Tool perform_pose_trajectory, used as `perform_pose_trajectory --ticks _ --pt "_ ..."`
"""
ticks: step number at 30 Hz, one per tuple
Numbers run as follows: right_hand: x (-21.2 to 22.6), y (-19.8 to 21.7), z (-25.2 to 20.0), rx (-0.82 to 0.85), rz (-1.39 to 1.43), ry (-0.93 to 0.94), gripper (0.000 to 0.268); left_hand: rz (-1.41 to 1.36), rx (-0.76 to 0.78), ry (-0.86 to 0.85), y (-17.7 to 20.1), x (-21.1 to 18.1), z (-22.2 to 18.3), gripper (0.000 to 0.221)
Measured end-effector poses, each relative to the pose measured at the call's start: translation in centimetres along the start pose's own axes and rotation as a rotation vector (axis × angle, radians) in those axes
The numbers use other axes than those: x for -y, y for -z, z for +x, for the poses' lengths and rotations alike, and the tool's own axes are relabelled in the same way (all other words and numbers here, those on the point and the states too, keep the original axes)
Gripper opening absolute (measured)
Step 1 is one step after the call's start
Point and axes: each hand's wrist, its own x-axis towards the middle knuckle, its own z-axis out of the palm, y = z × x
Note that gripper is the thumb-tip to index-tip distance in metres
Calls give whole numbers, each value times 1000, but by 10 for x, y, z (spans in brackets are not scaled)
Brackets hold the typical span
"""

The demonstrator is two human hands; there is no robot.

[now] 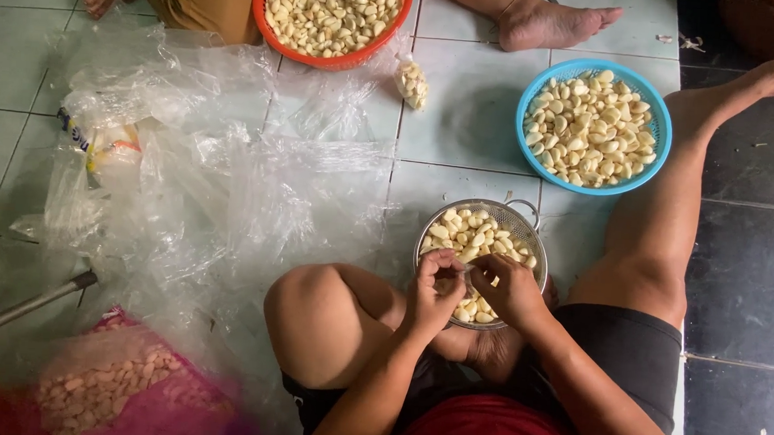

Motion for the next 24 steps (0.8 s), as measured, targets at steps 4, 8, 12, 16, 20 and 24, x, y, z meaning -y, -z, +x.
perform_pose_trajectory --ticks 4,8,12,16,20,24 --pt "13 8 3 -20 107 -22 13 36 -22 5 1 -1 3 43" --pt "37 23 6 222 498 -343 20 -13 7 -8 4 -1 7 43" --pt "18 34 13 363 522 -276 24 -47 31 27 3 2 5 45" --pt "-69 49 64 20 -122 197 21 -135 4 66 3 15 5 44" --pt "-151 64 96 -250 -816 -94 51 -129 -30 108 7 15 9 45" --pt "-157 65 94 -107 -849 -226 62 -89 -55 137 7 9 13 42"
